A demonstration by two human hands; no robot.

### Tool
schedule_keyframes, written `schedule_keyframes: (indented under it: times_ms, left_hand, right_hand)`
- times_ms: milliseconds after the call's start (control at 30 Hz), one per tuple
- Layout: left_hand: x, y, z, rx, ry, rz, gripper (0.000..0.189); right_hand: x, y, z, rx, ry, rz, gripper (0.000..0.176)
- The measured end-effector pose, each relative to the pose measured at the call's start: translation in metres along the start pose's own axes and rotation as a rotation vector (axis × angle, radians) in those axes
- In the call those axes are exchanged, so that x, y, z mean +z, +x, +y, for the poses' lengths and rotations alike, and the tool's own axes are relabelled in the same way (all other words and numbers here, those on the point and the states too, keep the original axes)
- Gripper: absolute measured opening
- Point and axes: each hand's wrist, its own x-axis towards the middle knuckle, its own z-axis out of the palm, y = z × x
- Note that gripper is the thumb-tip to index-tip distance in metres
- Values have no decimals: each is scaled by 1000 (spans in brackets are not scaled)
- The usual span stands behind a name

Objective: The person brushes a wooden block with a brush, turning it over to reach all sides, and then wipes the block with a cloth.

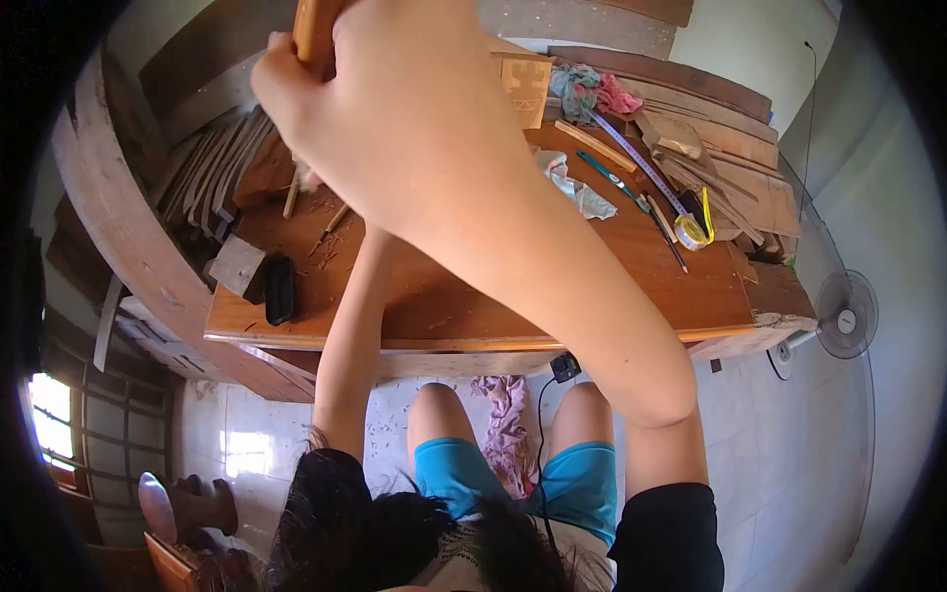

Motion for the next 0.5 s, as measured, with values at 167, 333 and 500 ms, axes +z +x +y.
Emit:
schedule_keyframes:
  times_ms: [167,333,500]
  left_hand:
    - [-4,-13,-16,-147,21,145,158]
    - [-9,-9,-12,-57,283,169,152]
    - [-18,-9,-14,-3,443,145,148]
  right_hand:
    - [-74,-16,5,150,315,-226,37]
    - [-85,-47,16,497,-133,418,33]
    - [-115,-114,101,525,-108,416,28]
